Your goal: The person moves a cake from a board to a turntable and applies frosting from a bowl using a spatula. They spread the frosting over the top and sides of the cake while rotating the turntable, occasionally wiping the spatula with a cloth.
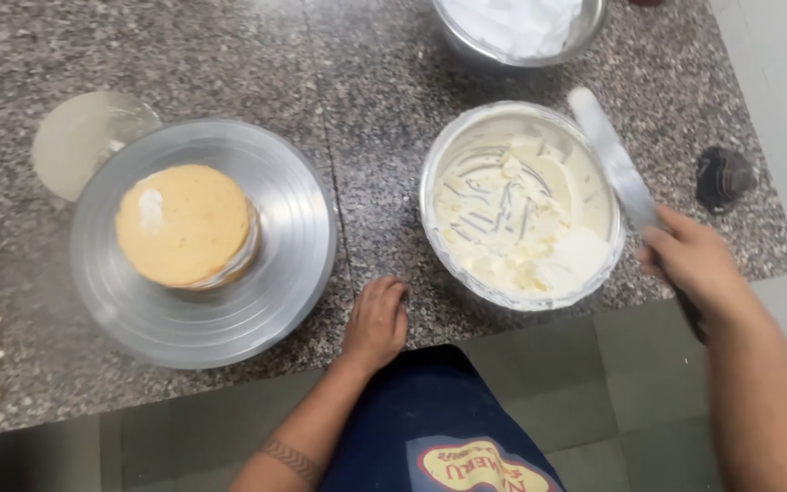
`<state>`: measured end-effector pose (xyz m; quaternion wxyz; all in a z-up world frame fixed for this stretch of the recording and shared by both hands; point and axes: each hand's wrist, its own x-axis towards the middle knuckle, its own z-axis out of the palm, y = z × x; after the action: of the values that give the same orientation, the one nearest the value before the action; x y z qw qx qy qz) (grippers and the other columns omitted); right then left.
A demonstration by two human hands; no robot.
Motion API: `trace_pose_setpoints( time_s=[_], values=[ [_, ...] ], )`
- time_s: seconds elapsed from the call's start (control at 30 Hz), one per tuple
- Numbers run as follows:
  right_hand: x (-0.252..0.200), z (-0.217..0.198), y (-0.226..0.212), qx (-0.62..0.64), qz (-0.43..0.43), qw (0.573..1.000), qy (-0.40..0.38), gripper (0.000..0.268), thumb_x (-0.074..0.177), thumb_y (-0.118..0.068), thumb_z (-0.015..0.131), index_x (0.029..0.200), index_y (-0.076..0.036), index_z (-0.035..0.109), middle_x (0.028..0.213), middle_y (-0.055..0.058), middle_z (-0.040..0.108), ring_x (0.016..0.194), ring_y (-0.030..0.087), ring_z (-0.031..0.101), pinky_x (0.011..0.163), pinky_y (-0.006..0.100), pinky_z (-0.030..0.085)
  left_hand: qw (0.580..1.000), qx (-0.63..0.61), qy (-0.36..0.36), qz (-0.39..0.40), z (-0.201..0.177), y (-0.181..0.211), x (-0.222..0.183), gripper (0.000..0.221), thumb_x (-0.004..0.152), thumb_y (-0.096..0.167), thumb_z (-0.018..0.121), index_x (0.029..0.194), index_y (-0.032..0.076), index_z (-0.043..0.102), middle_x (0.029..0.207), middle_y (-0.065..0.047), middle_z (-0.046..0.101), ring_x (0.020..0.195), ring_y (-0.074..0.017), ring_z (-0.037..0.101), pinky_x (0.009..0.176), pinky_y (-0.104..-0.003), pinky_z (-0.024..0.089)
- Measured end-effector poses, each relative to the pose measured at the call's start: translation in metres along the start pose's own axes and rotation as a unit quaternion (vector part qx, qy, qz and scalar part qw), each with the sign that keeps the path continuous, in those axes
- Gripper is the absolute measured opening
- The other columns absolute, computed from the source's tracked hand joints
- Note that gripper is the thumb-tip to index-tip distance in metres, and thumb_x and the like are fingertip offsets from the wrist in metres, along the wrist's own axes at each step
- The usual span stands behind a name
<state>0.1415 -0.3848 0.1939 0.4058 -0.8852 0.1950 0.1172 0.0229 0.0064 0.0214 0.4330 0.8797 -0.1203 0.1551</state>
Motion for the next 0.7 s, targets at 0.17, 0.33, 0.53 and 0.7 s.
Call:
trace_pose_setpoints(
  time_s=[0.17,0.33,0.53,0.7],
  values=[
    [0.01,0.053,-0.057,-0.201,-0.104,0.97,-0.089,0.052,0.098,-0.019,0.056,0.15,-0.018,0.054,0.081,0.011,0.072,0.07,0.018,0.067,0.07,0.035,0.055,1.0,0.009,0.012,0.008,-0.001,-0.001,-0.002,0.034,0.084,0.002,0.064,0.118,0.0,0.059,0.124,-0.02,0.06,0.12,-0.0416,0.057,0.106,-0.05,0.045],
    [-0.023,0.012,-0.12,-0.446,-0.043,0.868,-0.215,0.051,0.1,-0.032,0.06,0.148,-0.047,0.053,0.087,0.007,0.075,0.076,0.018,0.074,0.078,0.037,0.062,1.0,0.0,0.022,-0.014,-0.001,-0.001,0.001,0.032,0.084,0.003,0.062,0.116,0.001,0.06,0.122,-0.018,0.061,0.12,-0.04,0.058,0.105,-0.049,0.047],
    [0.088,-0.05,-0.121,-0.501,-0.004,0.863,-0.073,0.058,0.108,-0.021,0.048,0.163,-0.039,0.042,0.095,0.014,0.072,0.074,0.025,0.078,0.072,0.042,0.066,0.999,0.036,-0.007,-0.029,0.005,-0.004,-0.003,0.03,0.087,0.006,0.063,0.116,0.0,0.061,0.124,-0.02,0.059,0.12,-0.0392,0.056,0.103,-0.049,0.046],
    [0.034,0.005,-0.223,-0.699,-0.067,0.712,-0.033,0.05,0.108,-0.034,0.043,0.156,-0.049,0.045,0.087,0.008,0.074,0.074,0.015,0.076,0.072,0.035,0.065,0.999,0.033,0.015,-0.014,0.004,-0.003,-0.002,0.031,0.085,0.006,0.064,0.116,0.0,0.061,0.124,-0.019,0.06,0.12,-0.0401,0.056,0.103,-0.049,0.047]
  ],
)
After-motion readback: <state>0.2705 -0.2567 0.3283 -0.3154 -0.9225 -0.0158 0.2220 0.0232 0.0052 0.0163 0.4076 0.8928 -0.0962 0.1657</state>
